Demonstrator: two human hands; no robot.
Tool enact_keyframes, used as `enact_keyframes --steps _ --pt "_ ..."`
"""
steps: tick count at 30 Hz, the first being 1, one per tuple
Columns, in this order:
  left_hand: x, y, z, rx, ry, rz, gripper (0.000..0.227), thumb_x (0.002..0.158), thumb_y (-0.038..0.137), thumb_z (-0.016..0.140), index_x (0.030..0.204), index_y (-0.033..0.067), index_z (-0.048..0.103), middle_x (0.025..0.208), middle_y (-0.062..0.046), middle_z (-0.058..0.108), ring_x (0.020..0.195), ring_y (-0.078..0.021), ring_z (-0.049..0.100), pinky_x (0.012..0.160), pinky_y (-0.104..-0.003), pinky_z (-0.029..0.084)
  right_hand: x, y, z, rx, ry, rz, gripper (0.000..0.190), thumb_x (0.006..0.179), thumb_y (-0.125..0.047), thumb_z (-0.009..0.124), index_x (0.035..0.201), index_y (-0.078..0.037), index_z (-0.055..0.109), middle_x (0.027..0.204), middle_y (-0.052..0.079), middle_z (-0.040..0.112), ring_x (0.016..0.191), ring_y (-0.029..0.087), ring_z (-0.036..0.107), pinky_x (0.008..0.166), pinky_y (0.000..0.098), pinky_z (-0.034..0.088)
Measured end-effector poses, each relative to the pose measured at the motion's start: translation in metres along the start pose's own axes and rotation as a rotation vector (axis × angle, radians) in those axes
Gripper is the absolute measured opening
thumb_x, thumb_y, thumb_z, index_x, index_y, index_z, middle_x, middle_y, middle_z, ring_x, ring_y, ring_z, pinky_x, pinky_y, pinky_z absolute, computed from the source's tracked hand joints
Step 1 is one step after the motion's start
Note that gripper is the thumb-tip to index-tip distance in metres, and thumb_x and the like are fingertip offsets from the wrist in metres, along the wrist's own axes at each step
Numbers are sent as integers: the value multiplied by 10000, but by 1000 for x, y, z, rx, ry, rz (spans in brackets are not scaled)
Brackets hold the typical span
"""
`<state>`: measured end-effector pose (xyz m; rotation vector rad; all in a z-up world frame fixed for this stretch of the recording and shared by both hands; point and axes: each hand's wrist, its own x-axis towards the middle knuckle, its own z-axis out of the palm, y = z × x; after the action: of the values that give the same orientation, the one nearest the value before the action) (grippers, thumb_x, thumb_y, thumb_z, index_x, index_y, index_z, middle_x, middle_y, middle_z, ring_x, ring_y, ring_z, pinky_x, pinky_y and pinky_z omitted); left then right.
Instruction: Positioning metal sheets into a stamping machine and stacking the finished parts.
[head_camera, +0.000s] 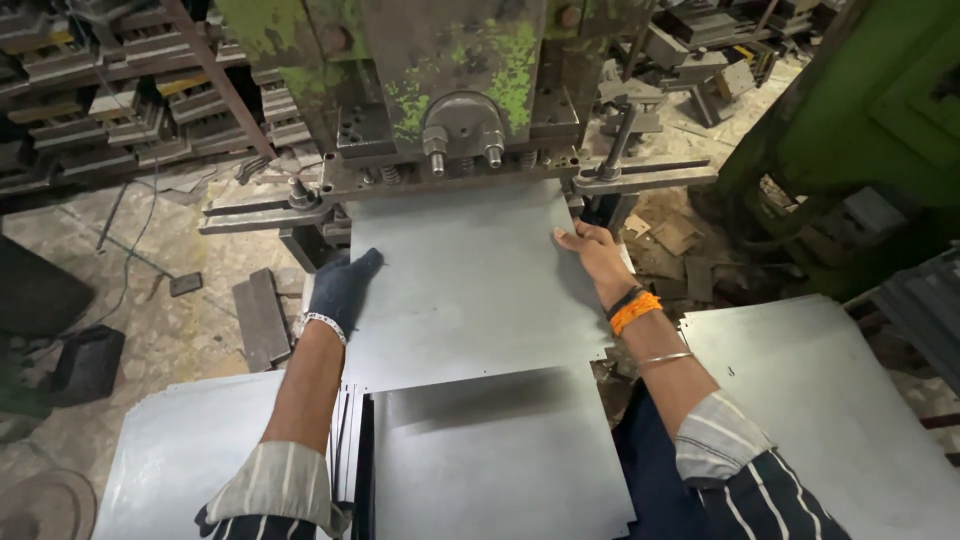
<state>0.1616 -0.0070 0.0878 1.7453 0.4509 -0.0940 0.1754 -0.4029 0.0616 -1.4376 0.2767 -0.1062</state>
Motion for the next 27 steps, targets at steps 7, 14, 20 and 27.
enact_keyframes --steps 7,14,20,27 --pt "-16 11 1 -10 -13 39 603 812 423 890 1236 42 691 1206 -158 699 1235 -302 614 1114 -465 417 -1 0 7 -56 -12 -22 105 826 -175 827 850 -111 747 686 50 683 627 125 706 621 273 579" --pt "1 1 -1 103 -5 1 620 781 545 879 1173 87 732 1176 -123 725 1221 -309 631 1101 -458 423 11 13 -3 -29 -11 -35 116 815 -137 836 874 -96 744 721 45 695 659 135 721 665 271 569" --pt "-7 7 0 55 7 6 640 771 489 896 1192 39 722 1181 -166 723 1222 -324 629 1112 -457 412 24 26 -17 -67 4 -15 142 808 -181 854 893 -108 766 728 40 706 667 122 718 668 283 574" --pt "9 -2 -1 120 -27 -17 651 777 570 875 1206 102 732 1227 -121 715 1253 -303 611 1112 -439 423 39 43 -15 -77 20 -15 164 798 -191 868 904 -107 775 762 50 703 707 114 689 711 281 557"
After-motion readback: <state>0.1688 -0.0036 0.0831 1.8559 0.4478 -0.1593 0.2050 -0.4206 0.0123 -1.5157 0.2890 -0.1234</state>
